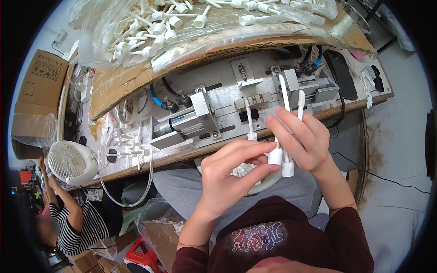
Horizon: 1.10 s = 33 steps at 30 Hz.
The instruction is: Assembling small white plastic components using a pneumatic machine.
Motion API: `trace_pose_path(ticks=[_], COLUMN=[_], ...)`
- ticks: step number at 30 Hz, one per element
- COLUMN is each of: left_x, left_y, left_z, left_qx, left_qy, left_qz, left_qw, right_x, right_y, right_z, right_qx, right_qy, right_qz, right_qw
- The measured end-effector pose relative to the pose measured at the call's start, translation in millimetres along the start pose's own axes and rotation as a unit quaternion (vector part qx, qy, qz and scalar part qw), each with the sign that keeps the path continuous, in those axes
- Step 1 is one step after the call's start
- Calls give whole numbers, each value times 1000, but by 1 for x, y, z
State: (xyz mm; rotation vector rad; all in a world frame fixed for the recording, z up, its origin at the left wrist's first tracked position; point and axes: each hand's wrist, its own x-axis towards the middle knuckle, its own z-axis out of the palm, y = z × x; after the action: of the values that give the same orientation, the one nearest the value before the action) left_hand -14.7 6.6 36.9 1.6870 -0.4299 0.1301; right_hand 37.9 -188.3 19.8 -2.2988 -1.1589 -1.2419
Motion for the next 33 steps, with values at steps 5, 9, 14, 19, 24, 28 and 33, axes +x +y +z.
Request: trace_pose_path(ticks=[5, 9, 14, 19, 24, 28, 33], left_x=[-4, 1, 10, 20, 22, 19, 11], left_y=[6, -9, -32, -33, -32, -35, -16], left_z=[0, 2, 9, 8, 8, 6, 9], left_qx=[48, 243, 433, 475, 483, 472, 260], left_qy=[15, 44, 48, 24, 19, 25, 15], left_qz=[5, 84, 132, 130, 114, 108, 68], left_qw=[999, 965, 890, 870, 868, 874, 963], right_x=[3, -7, -8, -9, -10, -10, -7], right_y=[16, 23, 19, 17, 13, 11, 4], right_z=[2, 2, 6, 4, 3, 2, 1], right_qx=[-10, 5, 20, 20, 16, -5, -19], right_qy=[19, 25, 42, 46, 42, 34, 16], right_qz=[-4, 50, 62, 74, 71, 61, 63], right_qw=[1000, 998, 997, 996, 996, 998, 998])
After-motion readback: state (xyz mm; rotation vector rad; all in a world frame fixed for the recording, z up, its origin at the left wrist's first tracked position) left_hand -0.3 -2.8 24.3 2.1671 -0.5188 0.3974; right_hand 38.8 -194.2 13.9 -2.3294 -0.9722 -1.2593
